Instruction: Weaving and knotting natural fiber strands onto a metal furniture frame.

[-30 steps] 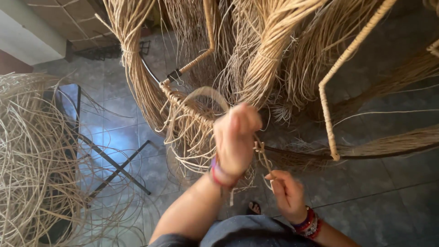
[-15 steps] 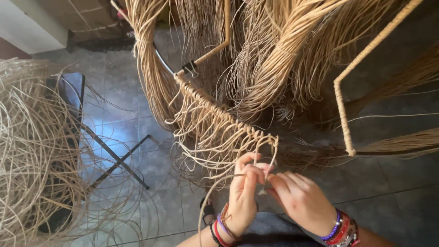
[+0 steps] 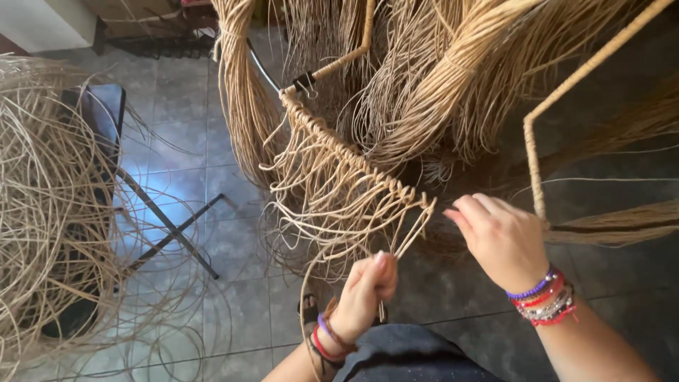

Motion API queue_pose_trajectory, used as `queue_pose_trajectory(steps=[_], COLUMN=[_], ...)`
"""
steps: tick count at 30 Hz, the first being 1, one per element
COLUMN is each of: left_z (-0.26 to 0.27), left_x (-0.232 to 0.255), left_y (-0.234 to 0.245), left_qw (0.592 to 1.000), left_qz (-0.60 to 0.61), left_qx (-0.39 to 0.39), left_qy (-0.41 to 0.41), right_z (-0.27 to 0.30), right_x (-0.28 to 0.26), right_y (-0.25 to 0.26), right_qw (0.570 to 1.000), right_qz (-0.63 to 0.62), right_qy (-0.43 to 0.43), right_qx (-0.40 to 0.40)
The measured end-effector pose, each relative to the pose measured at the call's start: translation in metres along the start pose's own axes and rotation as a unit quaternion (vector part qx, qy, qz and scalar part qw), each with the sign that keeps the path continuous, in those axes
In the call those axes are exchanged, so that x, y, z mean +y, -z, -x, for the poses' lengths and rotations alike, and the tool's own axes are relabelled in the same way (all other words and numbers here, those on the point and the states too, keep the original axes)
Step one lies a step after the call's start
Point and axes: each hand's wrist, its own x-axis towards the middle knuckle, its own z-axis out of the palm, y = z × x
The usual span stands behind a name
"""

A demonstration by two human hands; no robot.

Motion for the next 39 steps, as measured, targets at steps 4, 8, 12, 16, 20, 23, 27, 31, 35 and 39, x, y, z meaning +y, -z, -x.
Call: queue_pose_trajectory(steps=[4,8,12,16,20,23,27,31,35,39], left_z=[-0.008,-0.038,-0.083,-0.09,-0.075,-0.045,-0.044,-0.102,-0.139,-0.138], left_x=[-0.004,0.011,0.029,0.031,0.062,0.113,0.176,0.159,0.127,0.142], left_y=[0.018,0.066,0.117,0.127,0.093,0.068,0.033,-0.015,-0.004,0.008], left_qw=[1.0,0.934,0.878,0.868,0.808,0.742,0.745,0.651,0.505,0.503], left_qz=[0.0,-0.332,-0.413,-0.452,-0.554,-0.628,-0.62,-0.657,-0.741,-0.754], left_qx=[0.018,-0.001,0.015,-0.01,-0.122,-0.22,-0.134,-0.146,-0.17,-0.168], left_qy=[-0.011,-0.135,-0.243,-0.204,-0.16,-0.079,-0.207,-0.35,-0.408,-0.387], right_z=[0.0,0.0,0.009,-0.001,-0.011,-0.013,-0.018,-0.02,-0.026,-0.026], right_x=[-0.007,-0.007,0.002,-0.006,-0.009,-0.016,-0.021,-0.027,-0.027,-0.031], right_y=[-0.002,-0.001,-0.024,-0.026,-0.013,-0.003,0.0,0.0,0.003,0.003], right_qw=[1.0,0.999,0.998,0.997,0.998,0.999,0.998,0.994,0.994,0.993], right_qz=[-0.016,-0.022,-0.018,-0.03,-0.017,-0.008,-0.02,-0.044,-0.017,-0.014], right_qy=[-0.008,-0.01,-0.019,-0.026,-0.025,-0.022,-0.046,-0.098,-0.102,-0.109], right_qx=[0.022,0.032,0.06,0.059,0.057,0.042,0.04,0.023,0.042,0.046])
